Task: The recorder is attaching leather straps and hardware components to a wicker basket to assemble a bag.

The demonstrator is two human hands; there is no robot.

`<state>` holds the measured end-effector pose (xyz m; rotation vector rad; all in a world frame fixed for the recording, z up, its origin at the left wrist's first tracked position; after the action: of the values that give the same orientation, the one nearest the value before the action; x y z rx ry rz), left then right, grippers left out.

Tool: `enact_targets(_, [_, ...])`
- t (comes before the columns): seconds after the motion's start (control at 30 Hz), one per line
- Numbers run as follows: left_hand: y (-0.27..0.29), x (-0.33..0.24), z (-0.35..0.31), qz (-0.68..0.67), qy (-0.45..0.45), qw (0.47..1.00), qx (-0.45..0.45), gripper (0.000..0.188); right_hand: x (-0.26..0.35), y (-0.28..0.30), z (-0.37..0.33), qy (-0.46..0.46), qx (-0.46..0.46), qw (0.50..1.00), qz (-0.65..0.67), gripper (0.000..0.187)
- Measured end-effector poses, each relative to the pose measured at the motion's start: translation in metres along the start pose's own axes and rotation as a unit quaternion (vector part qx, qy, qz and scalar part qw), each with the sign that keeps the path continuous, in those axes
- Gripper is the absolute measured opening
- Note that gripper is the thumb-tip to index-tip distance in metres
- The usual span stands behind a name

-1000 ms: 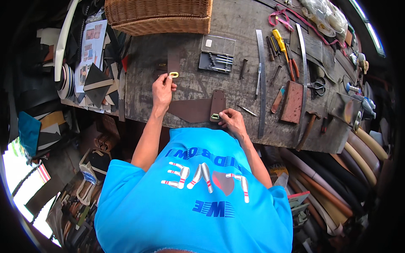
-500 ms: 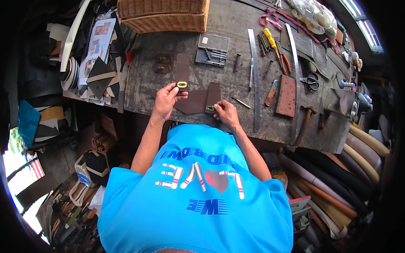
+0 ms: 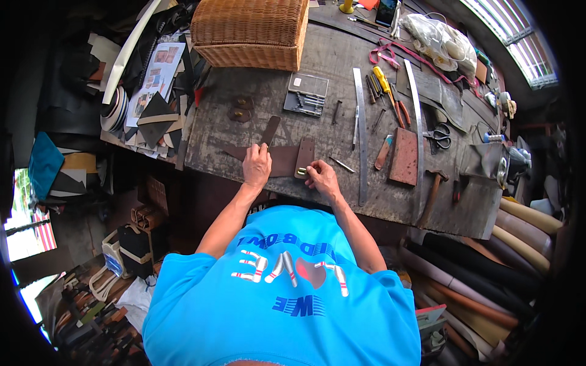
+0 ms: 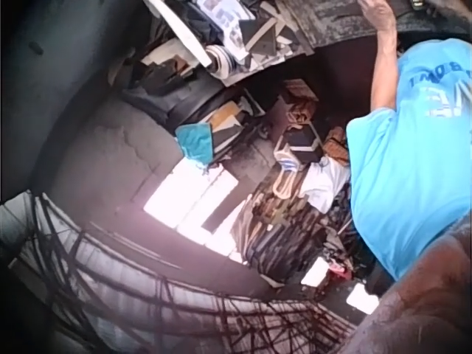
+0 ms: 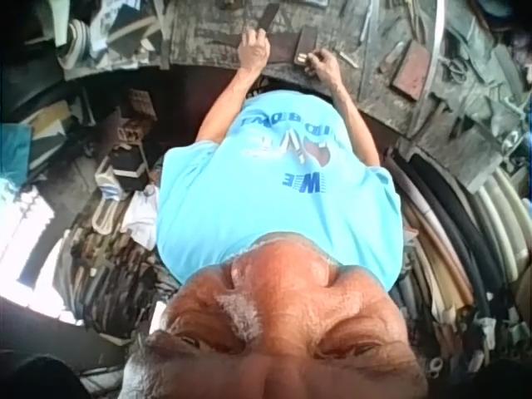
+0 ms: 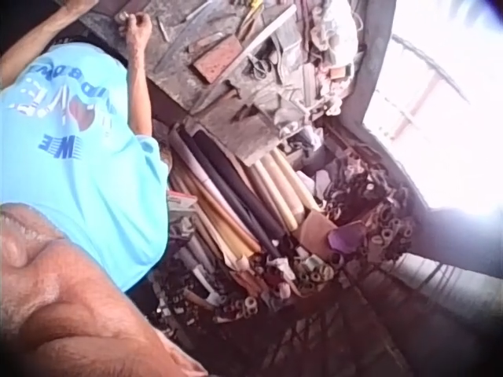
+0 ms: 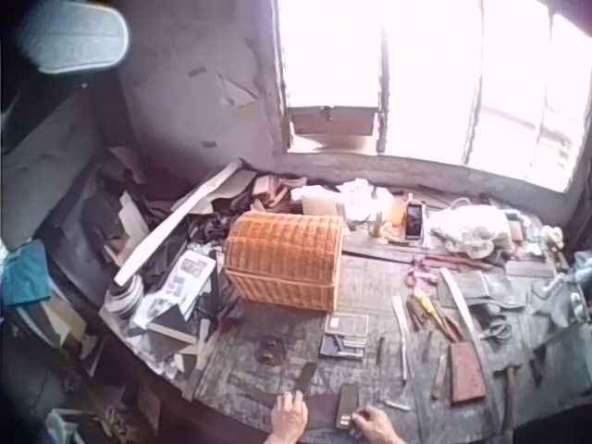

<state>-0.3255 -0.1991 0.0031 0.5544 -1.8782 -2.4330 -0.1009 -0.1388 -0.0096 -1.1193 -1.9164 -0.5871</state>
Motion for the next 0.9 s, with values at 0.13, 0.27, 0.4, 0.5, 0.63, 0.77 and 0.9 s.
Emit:
enact_targets(0.13, [0.002,-0.004,-0.002,0.006,-0.009,1.000,0.017,0.039,0.007,-0.005,-0.001,0.033,-0.026,0.993,-0.106,0.023])
enact_targets(0.27, [0.009,0.004,0.002,-0.068,0.012,0.997,0.030,0.037,0.013,-0.009,-0.003,0.030,-0.041,0.989,-0.138,0.025])
enact_targets(0.4, [0.032,0.035,0.028,-0.156,0.054,0.986,-0.038,0.033,0.019,0.007,0.010,0.114,-0.081,0.949,-0.283,0.025])
enact_targets(0.5, [0.063,0.093,0.070,-0.221,0.105,0.966,-0.081,0.034,0.060,0.008,0.030,0.197,-0.129,0.932,-0.275,0.020])
enact_targets(0.63, [0.087,0.177,0.164,-0.331,0.156,0.927,-0.083,0.056,0.153,-0.001,0.084,0.287,-0.202,0.901,-0.254,0.027])
enact_targets(0.77, [0.104,0.224,0.261,-0.368,0.104,0.923,-0.039,0.097,0.226,-0.019,0.142,0.328,-0.229,0.871,-0.284,0.080])
enact_targets(0.9, [0.097,0.250,0.318,-0.386,0.047,0.921,0.018,0.113,0.264,-0.040,0.181,0.278,-0.215,0.911,-0.216,0.099])
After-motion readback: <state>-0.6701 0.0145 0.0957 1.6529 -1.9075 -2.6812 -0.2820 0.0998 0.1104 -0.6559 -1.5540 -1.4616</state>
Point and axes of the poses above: each hand's wrist, its own z-axis towards the middle knuckle, its own y-axis out of the back of the hand, x = y × z, the point moved 2 cm from there along z, towards the middle knuckle, and after that the axes turned 1 degree about x, right-handed, at the moved point
